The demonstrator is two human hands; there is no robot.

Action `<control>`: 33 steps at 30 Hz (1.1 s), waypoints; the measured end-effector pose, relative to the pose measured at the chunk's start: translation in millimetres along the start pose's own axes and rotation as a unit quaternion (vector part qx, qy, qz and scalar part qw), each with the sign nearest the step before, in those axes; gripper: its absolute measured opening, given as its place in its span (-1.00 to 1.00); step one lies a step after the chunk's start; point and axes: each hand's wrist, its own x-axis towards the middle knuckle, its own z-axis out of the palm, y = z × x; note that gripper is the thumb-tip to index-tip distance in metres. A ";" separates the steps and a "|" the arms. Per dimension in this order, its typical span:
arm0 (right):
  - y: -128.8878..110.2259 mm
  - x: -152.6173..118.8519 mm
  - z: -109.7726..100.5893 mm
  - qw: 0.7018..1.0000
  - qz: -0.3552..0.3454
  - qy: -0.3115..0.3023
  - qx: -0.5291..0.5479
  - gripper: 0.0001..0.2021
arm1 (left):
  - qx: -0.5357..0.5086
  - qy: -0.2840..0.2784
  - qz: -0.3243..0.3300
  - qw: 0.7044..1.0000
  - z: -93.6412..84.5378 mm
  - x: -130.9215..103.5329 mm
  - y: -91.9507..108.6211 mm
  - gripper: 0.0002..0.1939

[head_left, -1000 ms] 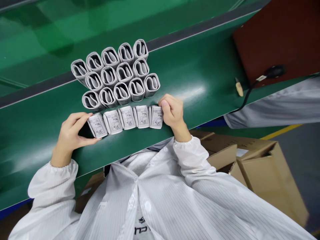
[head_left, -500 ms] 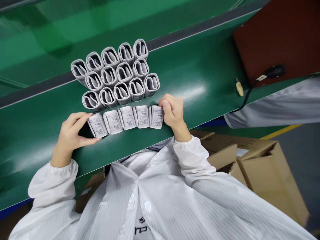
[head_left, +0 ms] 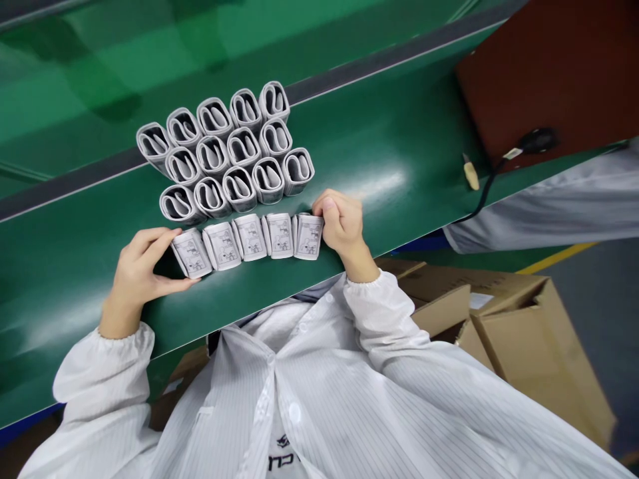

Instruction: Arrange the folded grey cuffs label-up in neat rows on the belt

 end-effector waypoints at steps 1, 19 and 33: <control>0.4 0.0 0.0 1.000 0.002 0.000 -0.005 -0.45 | -0.001 -0.001 -0.001 1.000 -0.1 0.1 0.2 -0.03; 3.8 0.5 0.5 1.000 -0.027 -0.001 -0.012 -0.49 | 0.001 0.011 0.022 1.000 3.6 -2.0 -3.0 -0.02; 5.4 -0.5 0.8 1.000 -0.024 -0.004 -0.020 -0.50 | -0.005 -0.003 0.004 1.000 1.7 -3.2 -1.5 -0.07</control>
